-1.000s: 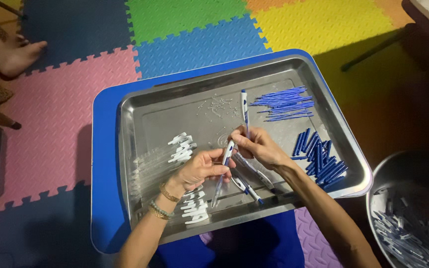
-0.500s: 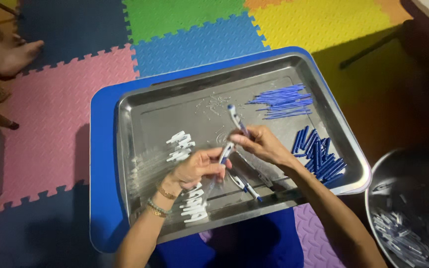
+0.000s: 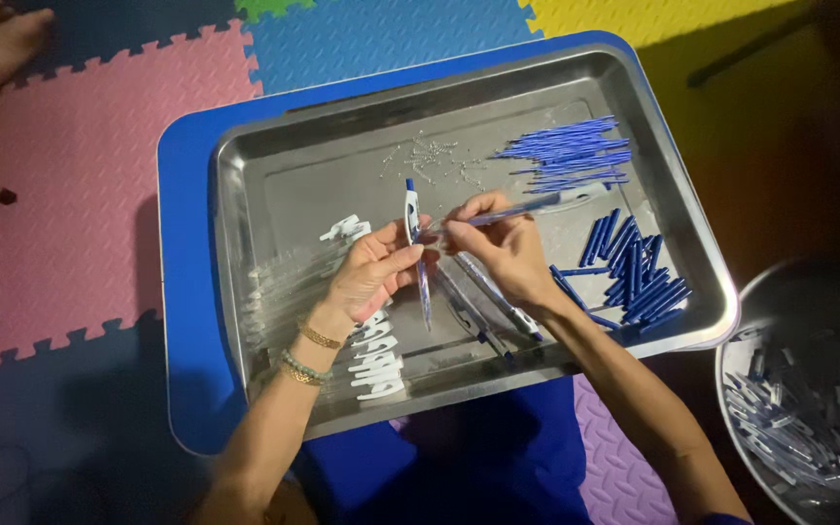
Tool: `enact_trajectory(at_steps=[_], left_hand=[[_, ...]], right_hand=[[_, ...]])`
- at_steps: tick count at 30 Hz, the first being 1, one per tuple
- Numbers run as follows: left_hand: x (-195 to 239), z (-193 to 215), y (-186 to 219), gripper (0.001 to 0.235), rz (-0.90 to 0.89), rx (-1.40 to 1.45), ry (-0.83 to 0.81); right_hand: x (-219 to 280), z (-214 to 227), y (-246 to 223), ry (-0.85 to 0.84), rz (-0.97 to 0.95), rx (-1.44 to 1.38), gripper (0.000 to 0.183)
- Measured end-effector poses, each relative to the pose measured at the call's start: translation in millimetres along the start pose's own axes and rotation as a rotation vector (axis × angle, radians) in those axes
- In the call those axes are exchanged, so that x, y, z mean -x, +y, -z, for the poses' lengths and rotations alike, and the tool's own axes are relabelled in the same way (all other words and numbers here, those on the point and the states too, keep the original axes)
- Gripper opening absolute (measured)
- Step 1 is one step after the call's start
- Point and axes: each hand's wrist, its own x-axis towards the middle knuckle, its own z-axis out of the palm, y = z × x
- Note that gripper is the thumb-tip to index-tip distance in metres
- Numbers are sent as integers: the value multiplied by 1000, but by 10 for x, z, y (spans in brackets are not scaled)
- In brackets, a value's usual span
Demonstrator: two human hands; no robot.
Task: The person assembles pens by inserting blue ink cartridges into clear plastic barrels and attaching white caps. The person works over a metal tray containing loose components and finished pens, occasionally picking up and placing down parts.
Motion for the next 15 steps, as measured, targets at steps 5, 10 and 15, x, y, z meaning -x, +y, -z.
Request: enact_trajectory(at_steps=[5,10,15], left_hand=[[-9,27,-5,52,-2,-8,14],[-12,7,-15,51,-19,-26,29],[-42,13,-87,49,0,-52,34]], right_hand=[[6,-41,81,-11,132,312,26],[19,-38,157,23,137,373,26],[-3,-63,110,29,152,331,25]])
